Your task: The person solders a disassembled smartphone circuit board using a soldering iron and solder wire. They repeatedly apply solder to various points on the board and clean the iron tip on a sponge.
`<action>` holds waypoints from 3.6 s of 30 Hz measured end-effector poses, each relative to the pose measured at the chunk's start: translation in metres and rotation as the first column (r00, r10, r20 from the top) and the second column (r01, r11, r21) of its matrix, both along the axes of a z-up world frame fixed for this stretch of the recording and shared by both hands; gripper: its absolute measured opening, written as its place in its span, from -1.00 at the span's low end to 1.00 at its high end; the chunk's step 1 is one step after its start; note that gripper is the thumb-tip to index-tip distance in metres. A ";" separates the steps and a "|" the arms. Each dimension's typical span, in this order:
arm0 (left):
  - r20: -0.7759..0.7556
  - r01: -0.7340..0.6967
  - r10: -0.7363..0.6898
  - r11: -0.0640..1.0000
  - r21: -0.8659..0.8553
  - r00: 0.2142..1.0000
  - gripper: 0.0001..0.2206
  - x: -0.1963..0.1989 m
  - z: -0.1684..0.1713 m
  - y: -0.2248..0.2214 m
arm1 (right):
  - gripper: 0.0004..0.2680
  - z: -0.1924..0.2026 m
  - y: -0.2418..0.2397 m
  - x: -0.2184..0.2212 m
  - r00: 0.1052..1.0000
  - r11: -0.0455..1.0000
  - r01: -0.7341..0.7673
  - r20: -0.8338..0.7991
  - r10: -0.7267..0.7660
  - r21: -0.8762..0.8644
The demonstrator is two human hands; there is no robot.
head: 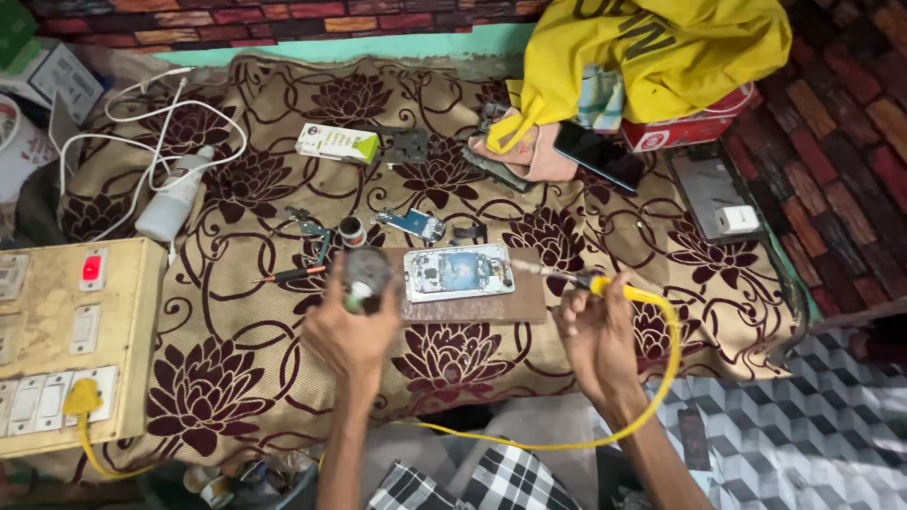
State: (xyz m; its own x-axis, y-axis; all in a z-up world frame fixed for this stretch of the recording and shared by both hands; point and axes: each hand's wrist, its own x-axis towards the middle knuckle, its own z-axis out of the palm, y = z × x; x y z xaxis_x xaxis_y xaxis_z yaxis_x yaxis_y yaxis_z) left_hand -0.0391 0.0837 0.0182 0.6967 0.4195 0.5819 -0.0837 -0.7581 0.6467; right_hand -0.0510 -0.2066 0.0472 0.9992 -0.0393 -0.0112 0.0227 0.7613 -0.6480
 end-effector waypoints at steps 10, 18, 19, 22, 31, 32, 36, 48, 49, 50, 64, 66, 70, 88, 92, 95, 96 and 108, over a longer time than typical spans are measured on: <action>0.157 0.192 -0.226 0.959 0.210 0.961 -0.42 -0.036 0.068 -0.052 | -0.84 -0.037 0.013 -0.041 0.615 0.562 0.686 0.781 -0.109 -0.462; 0.179 0.296 -0.332 0.934 0.202 0.926 -0.43 -0.044 0.069 -0.074 | -0.79 -0.034 0.016 -0.044 0.640 0.671 0.615 0.760 -0.116 -0.415; 0.190 0.307 -0.349 0.926 0.219 0.918 -0.45 -0.044 0.065 -0.075 | -0.79 -0.029 0.014 -0.046 0.592 0.543 0.692 0.804 -0.050 -0.476; 0.313 0.197 -0.320 0.909 0.367 0.894 -0.53 -0.035 0.056 -0.078 | -0.83 -0.004 0.002 -0.046 0.479 0.221 0.845 0.873 0.094 -0.487; 0.303 0.140 -0.287 0.893 0.427 0.909 -0.45 -0.038 0.055 -0.070 | -0.90 0.031 0.013 -0.061 0.661 0.247 0.740 0.745 -0.092 -0.626; 0.298 0.132 -0.271 0.901 0.414 0.915 -0.46 -0.039 0.058 -0.070 | -0.89 0.030 0.015 -0.064 0.697 0.325 0.697 0.709 -0.102 -0.639; 0.300 0.096 -0.217 0.923 0.373 0.929 -0.49 -0.039 0.069 -0.073 | -0.83 0.025 0.017 -0.070 0.795 0.533 0.567 0.586 -0.155 -0.628; 0.307 0.143 -0.283 0.902 0.407 0.909 -0.53 -0.058 0.076 -0.085 | -0.83 -0.011 0.012 -0.060 0.854 0.908 0.264 0.516 -0.064 -0.324; 0.301 0.152 -0.289 0.901 0.407 0.909 -0.54 -0.057 0.075 -0.088 | -0.83 -0.015 0.011 -0.059 0.854 0.905 0.287 0.512 -0.094 -0.313; 0.307 0.149 -0.286 0.903 0.403 0.908 -0.54 -0.056 0.075 -0.088 | -0.83 -0.018 0.009 -0.058 0.853 0.901 0.310 0.508 -0.123 -0.302; 0.318 0.253 -0.334 0.929 0.271 0.887 -0.44 -0.054 0.090 -0.083 | -0.84 -0.014 -0.012 -0.061 0.808 0.861 0.426 0.544 -0.224 -0.277; 0.301 0.262 -0.345 0.922 0.284 0.889 -0.47 -0.056 0.090 -0.085 | -0.84 -0.013 -0.014 -0.059 0.813 0.882 0.381 0.555 -0.176 -0.278; 0.280 0.284 -0.362 0.916 0.283 0.889 -0.44 -0.058 0.088 -0.091 | -0.84 -0.016 -0.010 -0.058 0.795 0.912 0.355 0.580 -0.178 -0.206; 0.316 0.223 -0.352 0.898 0.379 0.881 -0.54 -0.066 0.085 -0.080 | -0.83 0.008 0.001 -0.078 0.796 0.754 0.528 0.537 -0.279 -0.391; 0.294 0.237 -0.349 0.904 0.355 0.890 -0.52 -0.071 0.090 -0.079 | -0.83 0.004 0.009 -0.070 0.786 0.885 0.411 0.577 -0.222 -0.218; 0.327 0.260 -0.373 0.904 0.340 0.868 -0.52 -0.075 0.088 -0.082 | -0.83 0.004 0.011 -0.068 0.760 0.873 0.448 0.596 -0.258 -0.194; 0.340 0.257 -0.372 0.906 0.338 0.864 -0.51 -0.076 0.088 -0.082 | -0.83 0.006 0.010 -0.066 0.755 0.861 0.468 0.596 -0.273 -0.197; 0.350 0.178 -0.331 0.898 0.402 0.876 -0.55 -0.080 0.095 -0.067 | -0.83 0.009 0.013 -0.086 0.763 0.843 0.475 0.595 -0.252 -0.253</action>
